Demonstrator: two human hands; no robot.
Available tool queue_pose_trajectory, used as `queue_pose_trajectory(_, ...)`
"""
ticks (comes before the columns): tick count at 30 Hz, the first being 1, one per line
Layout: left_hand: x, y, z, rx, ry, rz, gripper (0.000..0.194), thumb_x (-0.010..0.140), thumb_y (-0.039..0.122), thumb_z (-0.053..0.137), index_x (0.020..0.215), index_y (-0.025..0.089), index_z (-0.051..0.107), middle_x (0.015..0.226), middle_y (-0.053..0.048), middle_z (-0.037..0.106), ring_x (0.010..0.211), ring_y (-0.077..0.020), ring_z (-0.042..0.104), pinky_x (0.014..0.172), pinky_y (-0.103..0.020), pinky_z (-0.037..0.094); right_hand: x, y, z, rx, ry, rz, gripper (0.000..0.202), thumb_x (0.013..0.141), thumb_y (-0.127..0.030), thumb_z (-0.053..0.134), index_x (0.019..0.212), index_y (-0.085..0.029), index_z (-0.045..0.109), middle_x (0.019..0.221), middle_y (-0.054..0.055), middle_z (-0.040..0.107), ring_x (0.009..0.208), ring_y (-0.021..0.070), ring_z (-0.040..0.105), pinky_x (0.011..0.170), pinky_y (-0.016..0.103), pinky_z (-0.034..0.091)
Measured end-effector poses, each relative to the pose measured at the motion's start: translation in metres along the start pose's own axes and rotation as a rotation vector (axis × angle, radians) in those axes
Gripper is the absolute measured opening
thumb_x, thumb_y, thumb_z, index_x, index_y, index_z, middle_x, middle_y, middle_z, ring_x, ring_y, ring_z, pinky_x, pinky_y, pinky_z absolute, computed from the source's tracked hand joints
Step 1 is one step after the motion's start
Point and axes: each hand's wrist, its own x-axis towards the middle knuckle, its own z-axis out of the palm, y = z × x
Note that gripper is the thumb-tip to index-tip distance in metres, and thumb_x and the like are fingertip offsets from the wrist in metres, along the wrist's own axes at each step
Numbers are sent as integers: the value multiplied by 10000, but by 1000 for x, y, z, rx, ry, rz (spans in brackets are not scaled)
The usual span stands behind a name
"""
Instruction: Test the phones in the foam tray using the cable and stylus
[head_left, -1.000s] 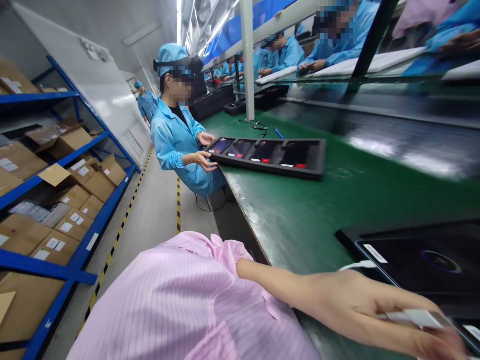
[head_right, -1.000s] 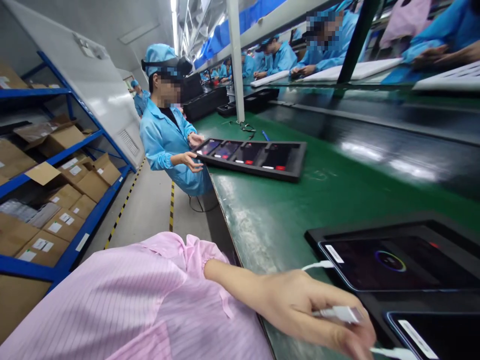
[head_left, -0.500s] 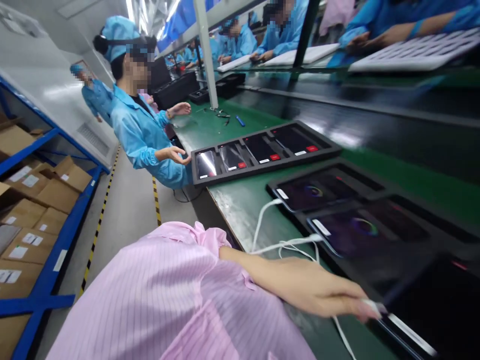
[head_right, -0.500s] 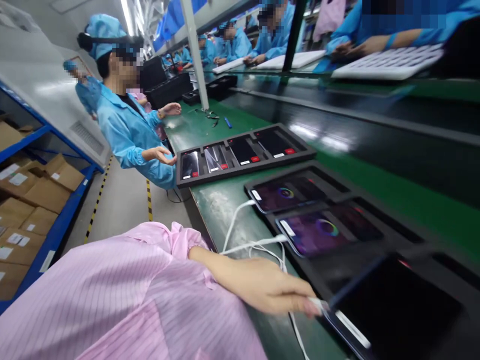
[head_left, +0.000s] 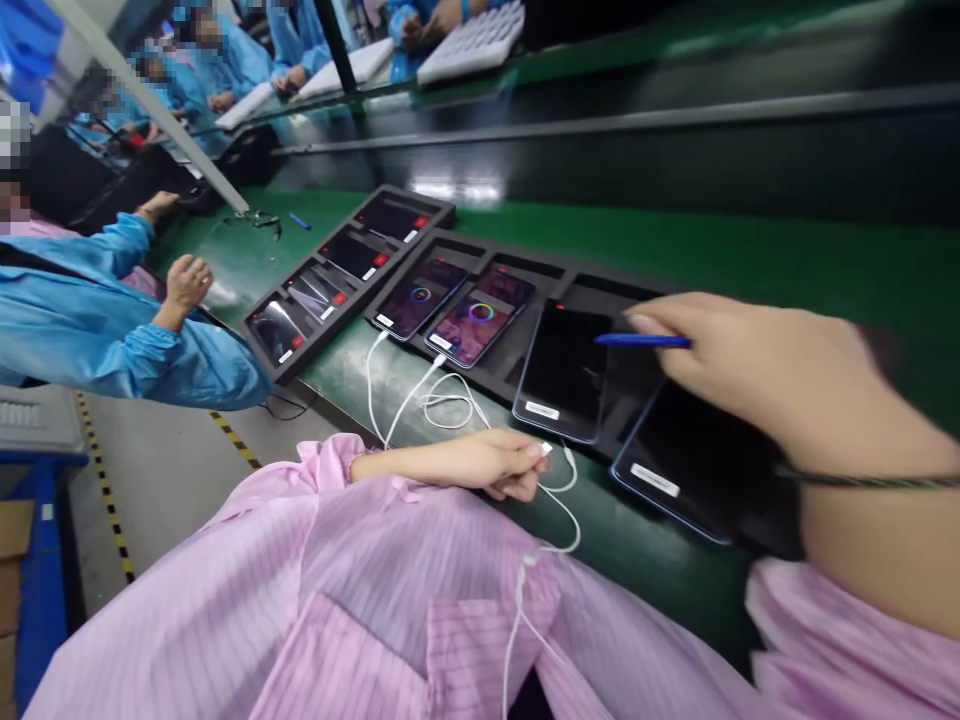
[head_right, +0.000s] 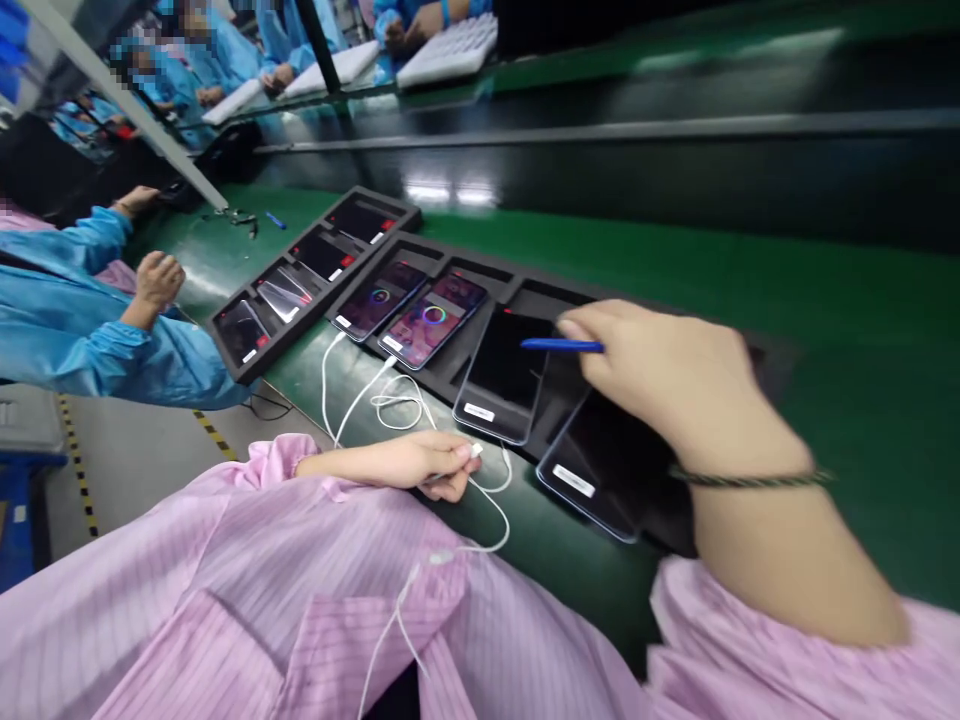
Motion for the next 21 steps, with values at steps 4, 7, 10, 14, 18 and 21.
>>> queue_pose_trajectory(4, 12, -4, 1, -144, 9, 24, 316, 1070, 300, 314, 790, 192, 412, 503, 75, 383, 440, -71, 262, 455, -193, 235, 9, -19, 14, 58, -53, -117, 436, 1033, -307, 400, 1410, -293, 619, 1448, 29, 587, 1153, 279, 655, 756, 332, 477)
queue_pose_trajectory(7, 16, -5, 1, -204, 17, -11, 322, 1070, 334, 355, 797, 180, 432, 527, 69, 395, 455, -64, 275, 475, -183, 267, 12, -22, 21, -10, -68, -90, 439, 1023, -345, 418, 1412, -311, 618, 1245, 55, 715, 1008, 305, 697, 712, 344, 466)
queue_pose_trajectory(10, 19, -8, 4, -227, 49, -26, 300, 1065, 318, 362, 801, 187, 418, 524, 67, 392, 455, -66, 266, 477, -182, 266, 12, -20, 22, -57, -90, -81, 462, 1030, -366, 388, 1429, -288, 608, 1124, 95, 748, 959, 334, 702, 686, 360, 451)
queue_pose_trajectory(14, 23, -11, 7, -231, 0, -6, 275, 1062, 280, 319, 814, 197, 404, 517, 61, 406, 447, -75, 262, 468, -186, 263, 12, -21, 21, -53, -112, -69, 477, 1027, -365, 380, 1438, -270, 602, 1079, 127, 747, 971, 370, 696, 696, 387, 454)
queue_pose_trajectory(18, 24, -12, 7, -251, 9, 13, 278, 1059, 259, 302, 804, 200, 395, 508, 60, 394, 448, -80, 266, 465, -186, 265, 12, -22, 23, -37, -102, -53, 481, 1023, -368, 380, 1441, -273, 598, 1089, 124, 742, 957, 360, 690, 713, 394, 460)
queue_pose_trajectory(21, 24, -11, 8, -270, 40, 10, 293, 1063, 266, 305, 795, 198, 400, 502, 59, 385, 449, -81, 268, 467, -186, 263, 11, -23, 23, -64, -107, -46, 479, 1037, -383, 360, 1444, -285, 592, 1075, 116, 744, 943, 338, 691, 698, 370, 441)
